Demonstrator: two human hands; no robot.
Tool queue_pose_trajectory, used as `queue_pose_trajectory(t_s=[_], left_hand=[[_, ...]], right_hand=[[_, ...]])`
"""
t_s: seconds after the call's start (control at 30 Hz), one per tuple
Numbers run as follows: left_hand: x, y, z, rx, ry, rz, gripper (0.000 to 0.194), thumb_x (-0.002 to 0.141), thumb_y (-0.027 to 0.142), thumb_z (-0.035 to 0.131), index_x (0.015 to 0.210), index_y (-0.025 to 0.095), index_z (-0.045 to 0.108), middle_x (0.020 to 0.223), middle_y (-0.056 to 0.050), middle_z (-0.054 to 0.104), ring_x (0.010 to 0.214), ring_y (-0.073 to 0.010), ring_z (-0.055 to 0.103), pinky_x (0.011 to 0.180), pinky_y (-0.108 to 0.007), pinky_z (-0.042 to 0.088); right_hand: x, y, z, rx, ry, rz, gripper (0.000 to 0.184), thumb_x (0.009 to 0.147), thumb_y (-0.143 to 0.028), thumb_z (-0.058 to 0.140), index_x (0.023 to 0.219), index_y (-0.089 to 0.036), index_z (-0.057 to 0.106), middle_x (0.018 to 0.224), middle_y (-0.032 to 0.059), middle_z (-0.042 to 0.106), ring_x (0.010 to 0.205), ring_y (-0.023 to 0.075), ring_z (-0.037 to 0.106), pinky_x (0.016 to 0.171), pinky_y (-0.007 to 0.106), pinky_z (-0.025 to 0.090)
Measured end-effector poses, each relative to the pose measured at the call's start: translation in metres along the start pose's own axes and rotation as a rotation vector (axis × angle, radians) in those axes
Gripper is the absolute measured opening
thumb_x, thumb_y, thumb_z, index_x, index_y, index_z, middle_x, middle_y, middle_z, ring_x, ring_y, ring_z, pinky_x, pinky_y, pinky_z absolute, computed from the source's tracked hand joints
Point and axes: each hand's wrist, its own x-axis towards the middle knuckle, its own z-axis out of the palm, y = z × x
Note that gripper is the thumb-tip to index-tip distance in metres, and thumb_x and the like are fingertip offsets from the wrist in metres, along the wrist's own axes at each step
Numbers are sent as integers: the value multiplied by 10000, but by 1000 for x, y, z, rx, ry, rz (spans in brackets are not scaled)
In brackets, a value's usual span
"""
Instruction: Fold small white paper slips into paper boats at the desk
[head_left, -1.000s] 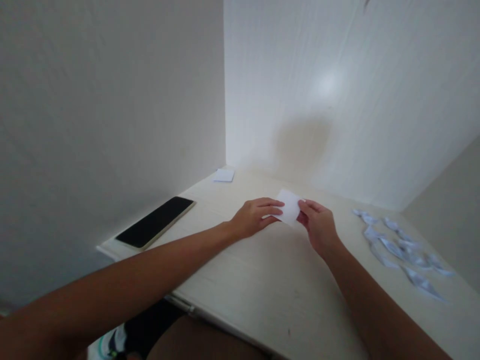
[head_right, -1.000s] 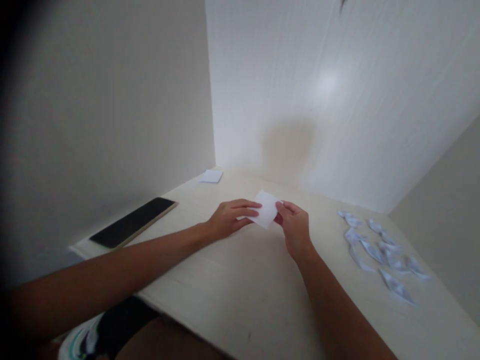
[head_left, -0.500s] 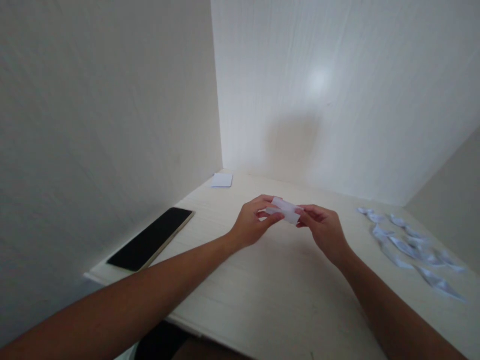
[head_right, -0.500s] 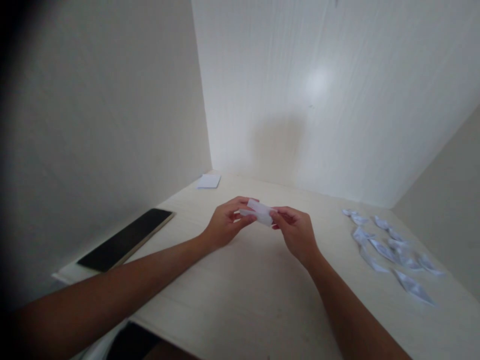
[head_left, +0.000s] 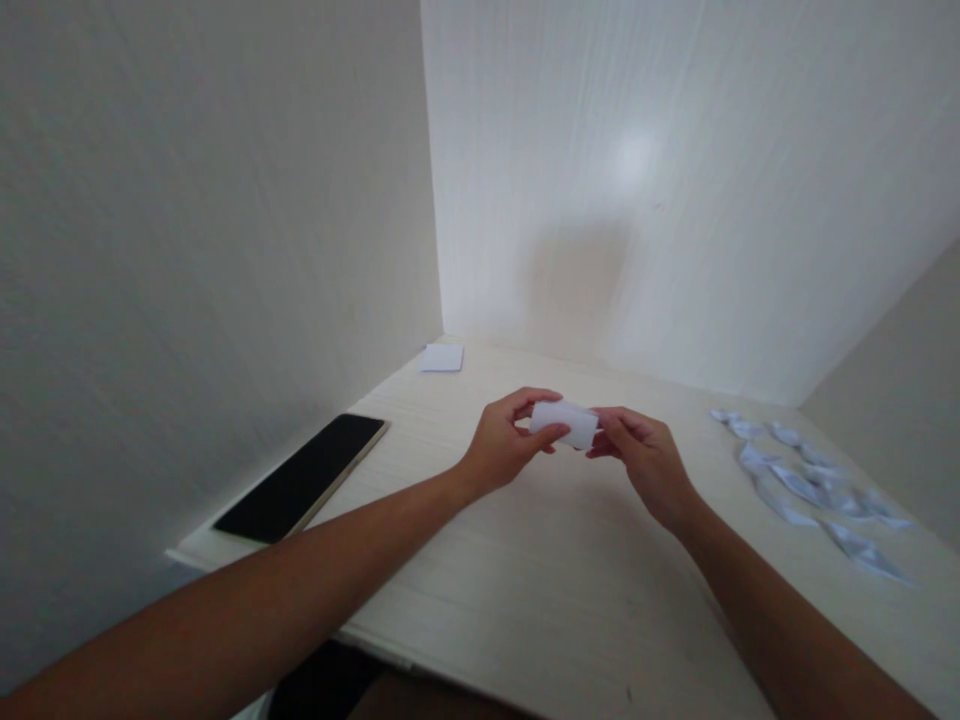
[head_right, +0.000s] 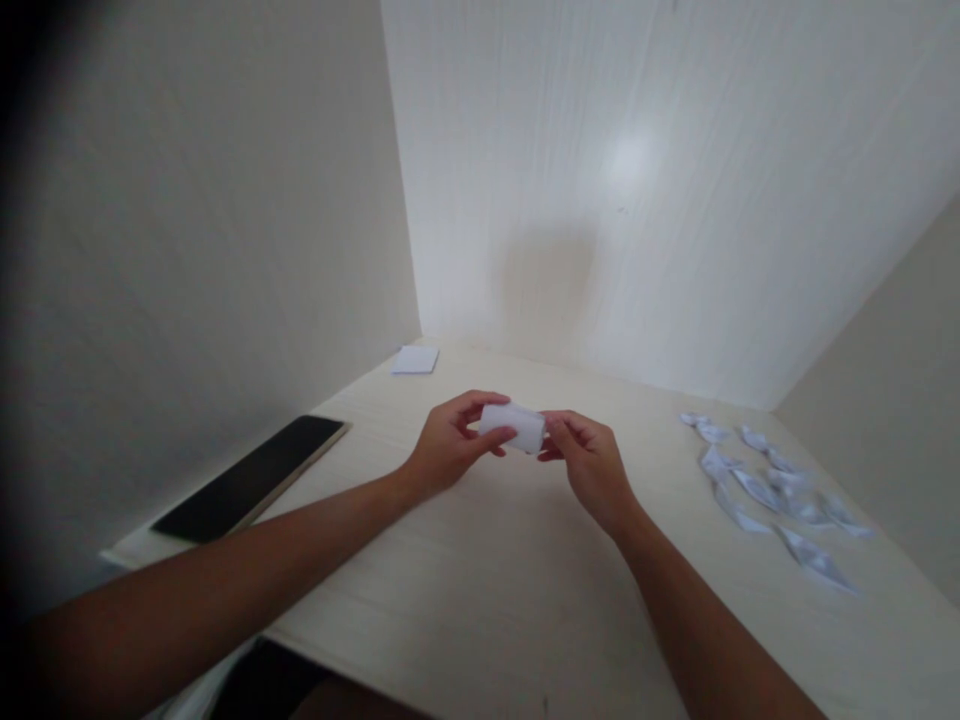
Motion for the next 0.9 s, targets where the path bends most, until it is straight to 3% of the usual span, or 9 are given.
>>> queue_pose_trajectory(t_s=[0.23,0.6,0.9], left_hand=[[1,2,0,6,9,-36,558,737,377,904,1198,149,684,947,-49,752,818,-191,733,621,-298,689],[5,1,-5,-2,-34,-70,542,741,389,901,1180,127,722,950,-69,766,846,-203,749,684,-340,699],[10,0,-11,157,24,-57,365,738,398,898,1021,178,832,844,-69,801,723,-180,723,668,-286,606]], right_hand=[[-2,2,6,21,17,-48,400,703,-428,924,1018,-214,800,857,51,790,721,190,716,648,333,597],[3,8,4,20,87,-66,352,688,-384,906,969,-206,794,777,37,768,696,185,709,655,328,582],[3,10,0,-9,77,-70,337,722,-382,879,987,-195,784,748,22,747,640,160,659,626,314,541]])
